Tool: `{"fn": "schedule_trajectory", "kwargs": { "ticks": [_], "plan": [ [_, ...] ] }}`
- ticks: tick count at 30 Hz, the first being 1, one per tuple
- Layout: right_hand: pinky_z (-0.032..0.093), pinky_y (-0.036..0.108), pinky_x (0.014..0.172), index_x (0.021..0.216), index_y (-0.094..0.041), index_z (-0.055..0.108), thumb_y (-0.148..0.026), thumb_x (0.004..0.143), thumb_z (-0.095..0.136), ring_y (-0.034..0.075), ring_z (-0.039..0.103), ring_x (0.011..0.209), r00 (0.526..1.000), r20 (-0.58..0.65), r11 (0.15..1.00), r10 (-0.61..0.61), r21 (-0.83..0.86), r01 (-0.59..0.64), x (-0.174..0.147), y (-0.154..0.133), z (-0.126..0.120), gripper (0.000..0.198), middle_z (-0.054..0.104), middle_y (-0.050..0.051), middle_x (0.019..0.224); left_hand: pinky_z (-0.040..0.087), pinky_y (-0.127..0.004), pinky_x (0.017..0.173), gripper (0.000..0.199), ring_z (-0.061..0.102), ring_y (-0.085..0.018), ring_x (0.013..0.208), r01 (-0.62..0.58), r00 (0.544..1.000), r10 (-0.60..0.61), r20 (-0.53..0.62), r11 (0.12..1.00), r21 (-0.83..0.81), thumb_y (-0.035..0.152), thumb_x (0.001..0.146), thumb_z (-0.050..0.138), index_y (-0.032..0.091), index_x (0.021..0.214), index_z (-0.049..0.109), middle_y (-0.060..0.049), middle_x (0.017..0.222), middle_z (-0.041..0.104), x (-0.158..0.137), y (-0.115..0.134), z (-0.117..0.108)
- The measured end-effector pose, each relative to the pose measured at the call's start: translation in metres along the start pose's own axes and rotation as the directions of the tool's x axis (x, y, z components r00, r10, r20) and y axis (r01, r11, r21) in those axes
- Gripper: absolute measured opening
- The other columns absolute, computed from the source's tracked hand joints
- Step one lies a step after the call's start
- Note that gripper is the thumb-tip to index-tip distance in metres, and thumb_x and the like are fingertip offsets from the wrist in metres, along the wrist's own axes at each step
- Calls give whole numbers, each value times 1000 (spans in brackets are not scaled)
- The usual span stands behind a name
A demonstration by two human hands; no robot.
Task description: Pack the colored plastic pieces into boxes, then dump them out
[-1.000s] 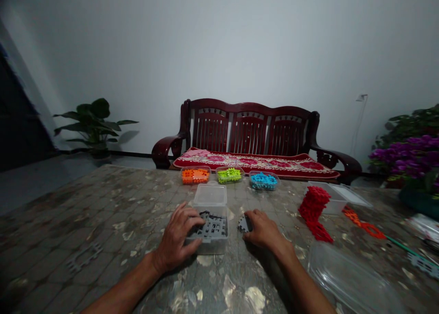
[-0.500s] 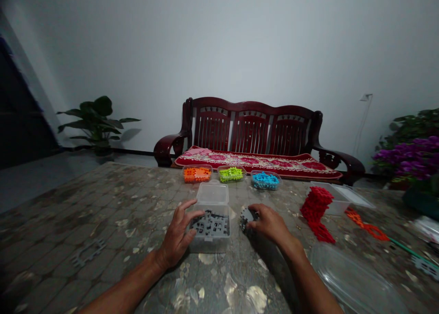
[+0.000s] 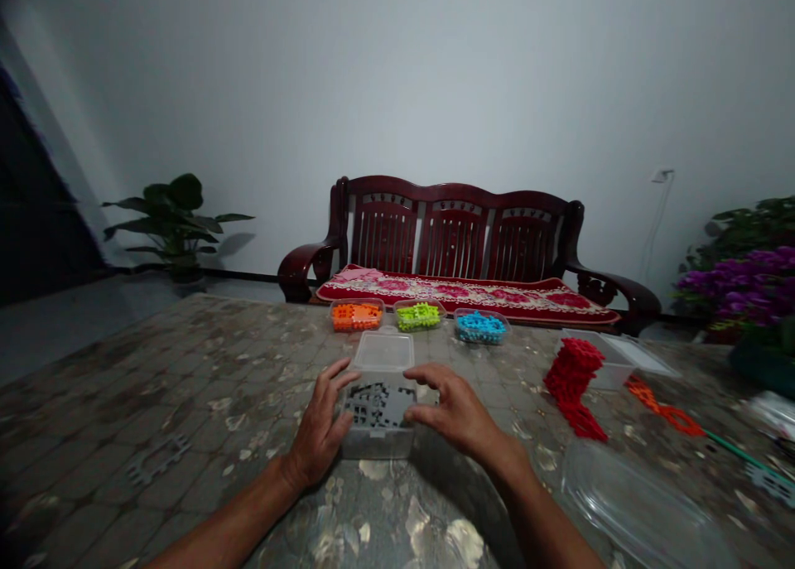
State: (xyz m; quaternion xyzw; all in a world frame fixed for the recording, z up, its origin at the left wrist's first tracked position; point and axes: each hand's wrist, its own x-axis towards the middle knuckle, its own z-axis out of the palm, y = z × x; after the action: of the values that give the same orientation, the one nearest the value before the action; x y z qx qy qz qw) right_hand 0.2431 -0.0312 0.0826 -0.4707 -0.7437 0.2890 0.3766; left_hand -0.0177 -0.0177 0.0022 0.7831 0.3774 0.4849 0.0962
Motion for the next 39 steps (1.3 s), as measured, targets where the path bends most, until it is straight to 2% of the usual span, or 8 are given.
{"fn": "schedule_trajectory", "kwargs": {
  "ticks": [5, 11, 14, 17, 20, 25, 34, 39],
  "plan": [
    [48, 43, 99, 104, -25, 77, -33, 82, 69, 27, 65, 106, 998, 44, 993, -36, -110, 41, -3, -2, -3, 25, 76, 7, 107, 32, -58, 118, 49, 31, -33, 148, 70, 997, -69, 23, 996, -57, 41, 100, 39, 23, 145, 42, -15, 156, 32, 0, 0, 4],
    [49, 42, 98, 100, -26, 78, -32, 85, 66, 26, 66, 104, 992, 63, 983, -105, -146, 114, -4, 3, 5, 20, 77, 6, 104, 30, -56, 119, 53, 30, -33, 150, 88, 994, -77, 80, 987, -138, 48, 101, 36, 24, 148, 41, -14, 160, 30, 0, -2, 6],
    [50, 43, 97, 101, -24, 78, -36, 84, 63, 27, 67, 104, 1000, -26, 992, -16, -126, 12, 0, 18, -2, 25, 77, 7, 105, 28, -58, 120, 56, 29, -33, 150, 94, 992, -78, 96, 980, -174, 54, 101, 35, 24, 149, 39, -14, 160, 30, -1, -4, 5],
    [53, 44, 92, 105, -21, 77, -37, 80, 62, 28, 69, 99, 982, -94, 976, 166, -127, -178, 2, 42, -14, 33, 77, 10, 106, 26, -59, 121, 61, 27, -34, 151, 109, 990, -86, 113, 970, -219, 59, 101, 35, 25, 151, 37, -15, 161, 27, -1, -6, 6],
    [52, 43, 94, 116, -20, 73, -37, 67, 74, 31, 67, 107, 945, -80, 908, 316, -262, -326, -2, 61, -22, 52, 72, 12, 119, 26, -58, 121, 62, 26, -34, 152, 125, 987, -93, 130, 957, -260, 60, 101, 36, 26, 153, 34, -15, 163, 25, -2, -8, 7],
    [46, 41, 100, 133, -23, 63, -35, 57, 83, 34, 58, 122, 925, -4, 769, 380, -554, -318, -12, 66, -15, 79, 65, 13, 131, 24, -58, 122, 65, 22, -35, 153, 126, 986, -87, 142, 947, -295, 59, 99, 41, 26, 155, 33, -14, 163, 25, -2, -12, 9],
    [48, 34, 85, 113, -20, 71, -23, 69, 69, 29, 67, 101, 924, 18, 688, 382, -673, -271, -11, 59, -14, 44, 72, 13, 112, 23, -56, 123, 58, 24, -33, 152, 94, 995, -76, 71, 950, -297, 48, 100, 42, 28, 154, 33, -11, 163, 28, -4, -14, 14],
    [48, 36, 89, 108, -20, 74, -23, 67, 70, 30, 68, 104, 931, -2, 753, 364, -588, -296, -10, 62, -17, 41, 74, 12, 112, 23, -57, 123, 56, 26, -33, 151, 88, 996, -75, 55, 949, -304, 46, 100, 43, 29, 153, 36, -11, 162, 30, -3, -13, 13]
  ]
}}
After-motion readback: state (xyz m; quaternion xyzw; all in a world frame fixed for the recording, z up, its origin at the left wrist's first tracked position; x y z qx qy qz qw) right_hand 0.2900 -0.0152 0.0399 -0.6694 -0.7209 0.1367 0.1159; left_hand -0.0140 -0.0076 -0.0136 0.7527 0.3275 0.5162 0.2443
